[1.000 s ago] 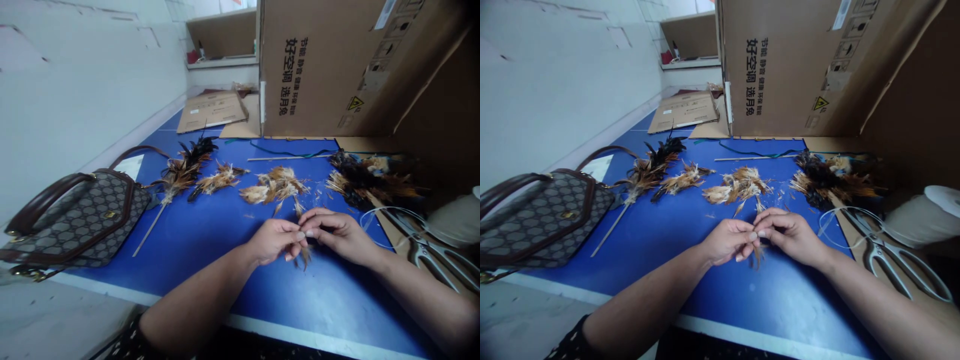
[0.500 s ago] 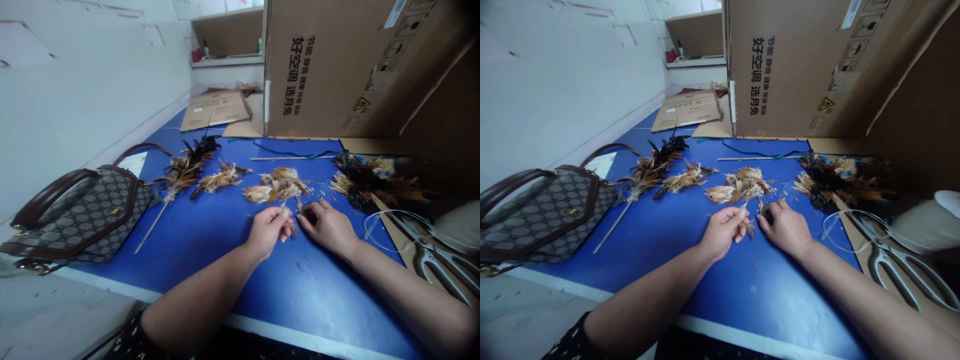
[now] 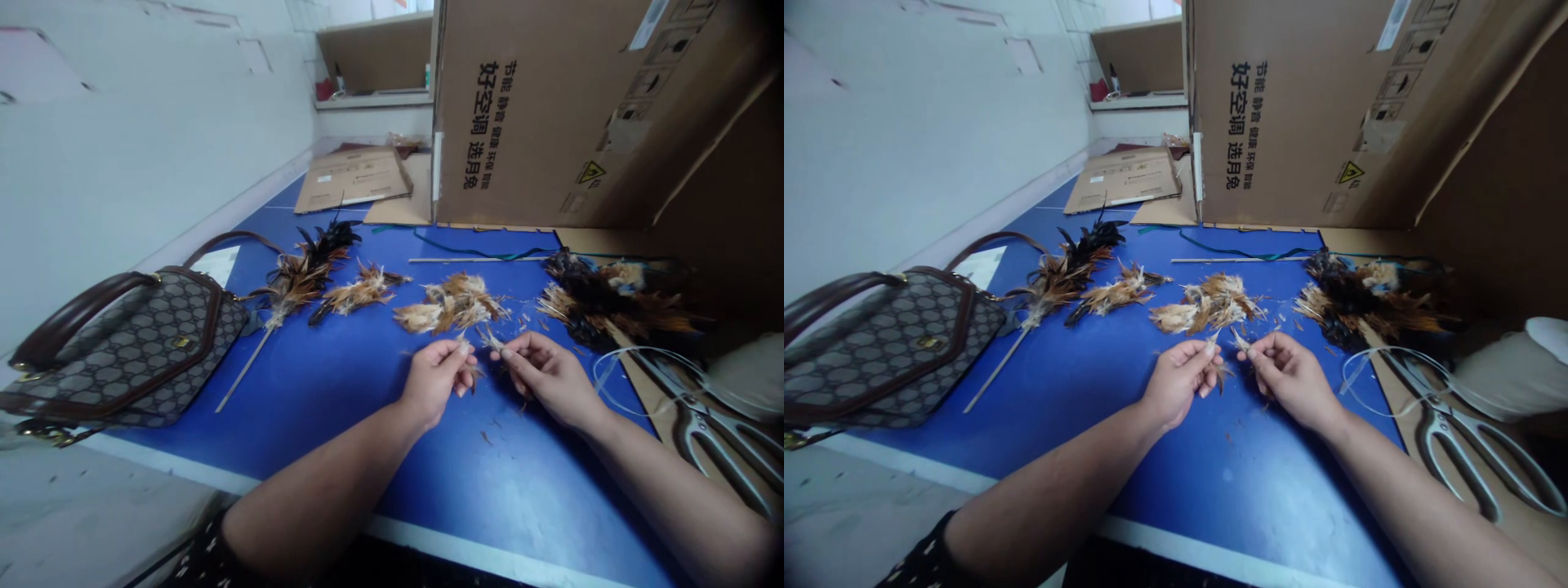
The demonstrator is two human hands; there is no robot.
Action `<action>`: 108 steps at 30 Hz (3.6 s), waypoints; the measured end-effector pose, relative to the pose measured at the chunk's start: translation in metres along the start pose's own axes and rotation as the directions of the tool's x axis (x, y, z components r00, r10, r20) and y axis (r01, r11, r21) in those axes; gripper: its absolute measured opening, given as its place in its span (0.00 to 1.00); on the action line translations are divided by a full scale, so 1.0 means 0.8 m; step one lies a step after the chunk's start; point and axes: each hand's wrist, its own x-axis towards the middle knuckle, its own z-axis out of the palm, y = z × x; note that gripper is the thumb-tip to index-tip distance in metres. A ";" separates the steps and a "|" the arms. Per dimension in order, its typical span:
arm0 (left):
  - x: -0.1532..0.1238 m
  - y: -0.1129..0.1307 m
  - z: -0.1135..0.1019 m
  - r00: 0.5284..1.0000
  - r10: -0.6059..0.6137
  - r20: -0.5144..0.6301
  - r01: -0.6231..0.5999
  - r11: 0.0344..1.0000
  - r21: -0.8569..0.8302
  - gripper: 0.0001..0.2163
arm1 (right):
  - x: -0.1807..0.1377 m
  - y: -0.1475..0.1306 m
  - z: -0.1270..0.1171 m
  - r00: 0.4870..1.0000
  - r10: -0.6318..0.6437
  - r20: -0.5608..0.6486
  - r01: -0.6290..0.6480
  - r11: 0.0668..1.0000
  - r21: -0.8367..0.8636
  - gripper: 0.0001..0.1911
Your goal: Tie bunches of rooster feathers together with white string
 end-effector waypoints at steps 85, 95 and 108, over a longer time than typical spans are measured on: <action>-0.011 -0.004 0.009 0.995 0.007 0.104 -0.009 1.000 0.018 0.13 | -0.025 0.006 0.023 0.999 0.002 0.035 -0.002 1.000 -0.010 0.23; -0.010 -0.006 0.009 0.992 -0.035 0.122 0.035 0.999 0.003 0.14 | -0.027 0.005 0.026 0.998 -0.048 -0.028 0.048 0.999 -0.014 0.19; -0.012 -0.005 0.009 0.994 -0.012 0.109 0.001 0.995 0.102 0.15 | -0.027 0.011 0.025 0.992 -0.103 -0.069 0.098 0.992 -0.078 0.17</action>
